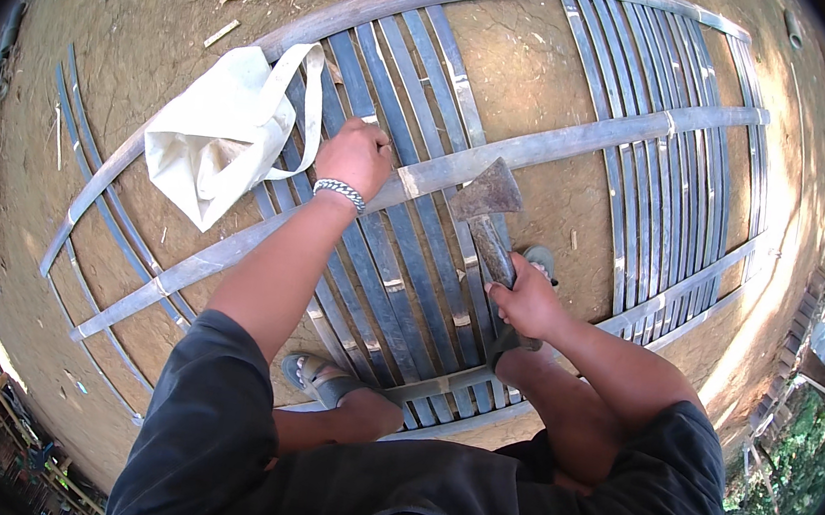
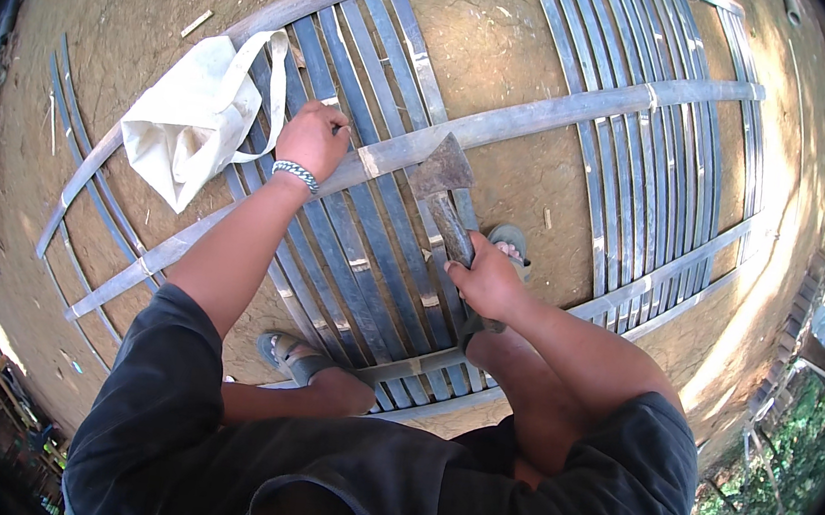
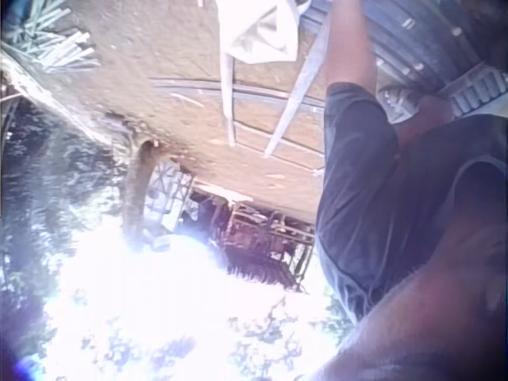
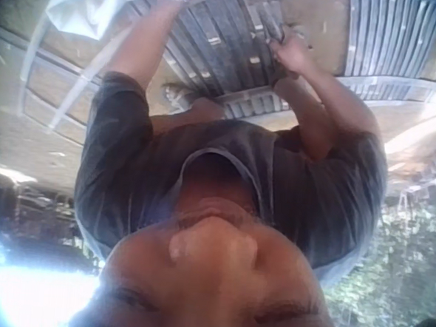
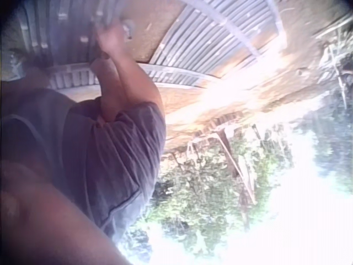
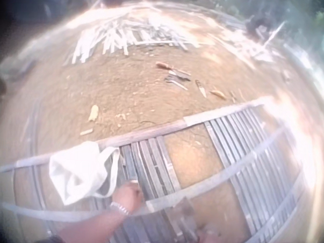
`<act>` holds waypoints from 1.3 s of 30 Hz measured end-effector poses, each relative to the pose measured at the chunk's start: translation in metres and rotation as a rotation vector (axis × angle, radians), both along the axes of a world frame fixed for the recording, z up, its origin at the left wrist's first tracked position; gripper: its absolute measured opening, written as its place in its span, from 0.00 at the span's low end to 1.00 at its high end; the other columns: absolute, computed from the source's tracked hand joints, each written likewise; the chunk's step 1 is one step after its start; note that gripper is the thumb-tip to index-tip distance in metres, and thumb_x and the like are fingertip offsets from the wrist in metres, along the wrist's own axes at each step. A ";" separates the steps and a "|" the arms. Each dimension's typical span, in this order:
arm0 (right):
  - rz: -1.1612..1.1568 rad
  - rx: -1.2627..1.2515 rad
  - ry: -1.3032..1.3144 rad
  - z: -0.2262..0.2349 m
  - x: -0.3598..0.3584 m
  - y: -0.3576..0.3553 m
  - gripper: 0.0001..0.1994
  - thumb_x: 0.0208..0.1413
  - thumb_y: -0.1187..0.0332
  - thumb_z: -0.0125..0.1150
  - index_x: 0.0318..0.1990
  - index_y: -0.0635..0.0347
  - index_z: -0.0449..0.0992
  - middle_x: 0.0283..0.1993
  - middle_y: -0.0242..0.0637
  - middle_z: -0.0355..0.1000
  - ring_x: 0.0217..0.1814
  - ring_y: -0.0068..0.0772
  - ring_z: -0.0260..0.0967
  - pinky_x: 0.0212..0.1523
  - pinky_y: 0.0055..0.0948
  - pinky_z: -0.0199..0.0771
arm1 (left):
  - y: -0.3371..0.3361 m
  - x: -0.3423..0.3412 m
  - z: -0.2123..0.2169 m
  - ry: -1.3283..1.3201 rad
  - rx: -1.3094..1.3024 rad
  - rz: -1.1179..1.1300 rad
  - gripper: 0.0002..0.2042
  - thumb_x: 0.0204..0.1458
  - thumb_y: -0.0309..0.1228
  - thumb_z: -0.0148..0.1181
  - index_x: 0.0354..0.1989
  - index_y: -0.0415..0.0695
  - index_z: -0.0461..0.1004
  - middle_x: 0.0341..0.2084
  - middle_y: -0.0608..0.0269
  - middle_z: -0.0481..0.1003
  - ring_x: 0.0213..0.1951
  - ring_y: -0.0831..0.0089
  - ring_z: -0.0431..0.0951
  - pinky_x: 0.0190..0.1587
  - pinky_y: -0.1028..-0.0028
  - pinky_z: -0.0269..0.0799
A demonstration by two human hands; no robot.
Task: The person is building a bamboo structure by hand, using a small axe to trim and shape bamboo strips and periodically reaching into a white bag for small items to apply to the bamboo.
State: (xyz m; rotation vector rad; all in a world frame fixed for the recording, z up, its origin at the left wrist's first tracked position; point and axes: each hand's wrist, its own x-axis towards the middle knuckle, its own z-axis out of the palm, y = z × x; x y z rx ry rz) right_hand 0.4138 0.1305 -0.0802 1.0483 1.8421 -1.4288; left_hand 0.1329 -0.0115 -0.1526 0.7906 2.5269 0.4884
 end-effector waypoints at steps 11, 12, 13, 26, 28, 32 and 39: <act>0.032 -0.067 -0.006 0.007 -0.014 -0.005 0.17 0.60 0.64 0.63 0.51 0.65 0.70 0.27 0.42 0.74 0.26 0.37 0.74 0.35 0.39 0.74 | 0.040 -0.003 0.011 -0.038 -0.363 -0.042 0.13 0.53 0.30 0.56 0.41 0.40 0.84 0.47 0.47 0.81 0.50 0.49 0.81 0.53 0.57 0.77; 0.043 -0.046 0.026 0.003 -0.012 -0.005 0.17 0.60 0.64 0.63 0.51 0.65 0.70 0.27 0.42 0.74 0.27 0.37 0.74 0.36 0.39 0.74 | 0.044 -0.005 0.017 -0.068 -0.392 -0.057 0.13 0.53 0.29 0.55 0.42 0.39 0.84 0.47 0.46 0.81 0.51 0.49 0.81 0.54 0.57 0.77; 0.054 -0.024 0.057 -0.005 -0.008 -0.005 0.17 0.60 0.64 0.63 0.51 0.65 0.70 0.27 0.42 0.74 0.27 0.37 0.74 0.36 0.39 0.74 | 0.048 -0.006 0.020 -0.099 -0.421 -0.072 0.13 0.54 0.29 0.55 0.42 0.38 0.83 0.48 0.45 0.81 0.52 0.49 0.81 0.55 0.58 0.77; -0.105 -0.197 0.020 0.017 -0.025 0.001 0.17 0.63 0.66 0.61 0.53 0.67 0.67 0.27 0.38 0.74 0.23 0.28 0.73 0.27 0.32 0.74 | 0.060 0.001 0.020 -0.128 -0.448 0.092 0.12 0.55 0.28 0.57 0.44 0.40 0.83 0.48 0.45 0.81 0.51 0.51 0.82 0.55 0.61 0.78; -0.106 -0.224 0.032 0.008 -0.019 0.000 0.18 0.63 0.66 0.61 0.53 0.67 0.66 0.27 0.37 0.74 0.23 0.28 0.72 0.26 0.32 0.74 | 0.062 0.005 0.021 -0.139 -0.440 0.154 0.11 0.56 0.28 0.60 0.44 0.42 0.84 0.48 0.48 0.82 0.52 0.54 0.83 0.54 0.63 0.79; -0.099 -0.245 0.049 -0.001 -0.012 -0.005 0.17 0.63 0.66 0.60 0.53 0.66 0.67 0.26 0.36 0.73 0.21 0.27 0.72 0.24 0.31 0.74 | 0.063 0.015 0.021 -0.168 -0.395 0.329 0.10 0.57 0.28 0.59 0.43 0.40 0.83 0.47 0.47 0.82 0.51 0.54 0.83 0.54 0.64 0.79; -0.118 -0.272 0.069 0.010 -0.018 -0.012 0.15 0.62 0.68 0.61 0.50 0.66 0.67 0.26 0.36 0.72 0.21 0.26 0.71 0.24 0.30 0.74 | 0.056 0.023 0.009 -0.139 -0.306 0.442 0.11 0.56 0.27 0.56 0.41 0.38 0.83 0.44 0.46 0.83 0.48 0.52 0.84 0.53 0.64 0.80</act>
